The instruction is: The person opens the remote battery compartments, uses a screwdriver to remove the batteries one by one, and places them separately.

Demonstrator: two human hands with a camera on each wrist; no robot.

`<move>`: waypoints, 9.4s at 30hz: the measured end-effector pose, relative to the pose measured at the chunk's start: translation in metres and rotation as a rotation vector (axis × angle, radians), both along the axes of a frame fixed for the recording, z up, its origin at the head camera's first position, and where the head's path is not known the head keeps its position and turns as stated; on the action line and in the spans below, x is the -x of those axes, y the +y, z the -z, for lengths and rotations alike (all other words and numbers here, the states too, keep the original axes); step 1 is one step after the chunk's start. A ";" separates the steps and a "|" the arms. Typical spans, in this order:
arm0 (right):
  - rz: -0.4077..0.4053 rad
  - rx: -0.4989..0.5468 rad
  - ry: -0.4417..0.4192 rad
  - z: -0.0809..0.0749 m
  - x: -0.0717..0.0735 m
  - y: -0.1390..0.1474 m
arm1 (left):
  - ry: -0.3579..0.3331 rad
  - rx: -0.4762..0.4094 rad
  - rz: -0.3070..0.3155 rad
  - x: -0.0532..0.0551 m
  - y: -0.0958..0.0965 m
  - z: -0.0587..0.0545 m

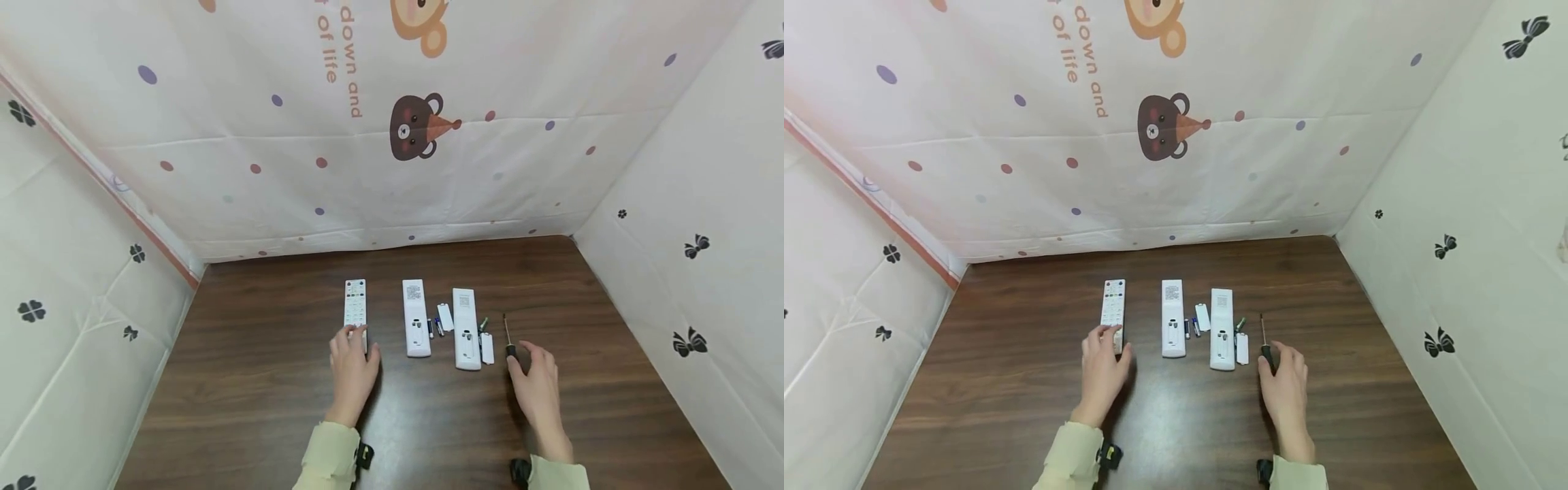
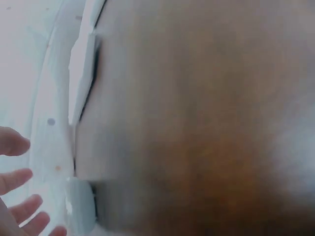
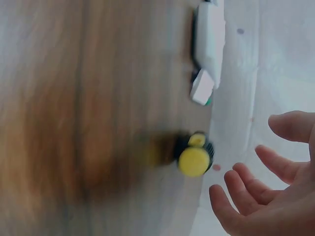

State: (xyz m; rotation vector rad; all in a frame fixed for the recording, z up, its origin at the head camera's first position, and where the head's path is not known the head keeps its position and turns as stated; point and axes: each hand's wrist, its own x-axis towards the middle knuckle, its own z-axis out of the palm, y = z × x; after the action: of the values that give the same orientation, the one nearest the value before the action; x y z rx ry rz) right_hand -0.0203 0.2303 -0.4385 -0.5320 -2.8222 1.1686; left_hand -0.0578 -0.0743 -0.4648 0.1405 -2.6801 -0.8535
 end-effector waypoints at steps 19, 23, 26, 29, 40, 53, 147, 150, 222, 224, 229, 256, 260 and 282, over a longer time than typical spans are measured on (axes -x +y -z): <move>-0.101 0.019 0.005 -0.005 0.006 -0.056 | -0.210 0.029 -0.072 0.030 -0.001 0.011; -0.114 0.014 0.011 -0.004 0.006 -0.062 | -0.207 0.044 -0.084 0.035 -0.005 0.014; -0.127 0.018 0.040 -0.002 0.007 -0.067 | -0.237 0.026 -0.107 0.035 -0.009 0.016; -0.141 0.023 0.075 0.001 0.008 -0.071 | -0.281 -0.032 -0.133 0.034 -0.013 0.015; -0.193 0.075 0.050 0.003 0.011 -0.092 | -0.310 -0.392 -0.145 0.004 -0.017 0.014; -0.315 0.157 0.076 0.004 0.016 -0.129 | -0.353 -0.962 -0.041 -0.012 -0.019 0.018; -0.652 0.227 -0.033 0.010 0.024 -0.184 | -0.384 -0.693 -0.036 -0.033 -0.003 0.028; -0.645 0.233 -0.039 0.009 0.025 -0.185 | -0.383 -0.682 -0.038 -0.032 -0.004 0.028; -0.636 -0.350 -0.140 0.011 0.143 -0.187 | -0.393 -0.991 0.037 -0.038 -0.003 0.027; -0.635 -0.313 -0.114 0.008 0.141 -0.186 | -0.391 -1.012 0.030 -0.038 -0.004 0.027; -0.621 -0.225 -0.053 -0.003 0.129 -0.177 | -0.395 -1.034 0.032 -0.038 -0.003 0.016; -0.271 -0.048 0.030 -0.006 0.061 -0.095 | -0.403 -0.990 0.014 -0.034 -0.001 0.015; -0.269 -0.035 0.046 -0.007 0.059 -0.092 | -0.404 -0.962 0.003 -0.033 0.000 0.027; 0.021 -0.072 0.006 -0.011 0.051 -0.027 | -0.415 -0.983 0.014 -0.036 0.003 0.013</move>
State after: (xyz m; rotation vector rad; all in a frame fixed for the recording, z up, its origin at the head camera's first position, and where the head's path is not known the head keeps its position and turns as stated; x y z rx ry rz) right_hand -0.0717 0.2031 -0.4275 -0.5511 -2.8336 1.0587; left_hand -0.0220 -0.0716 -0.4781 0.5637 -2.3082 -2.2678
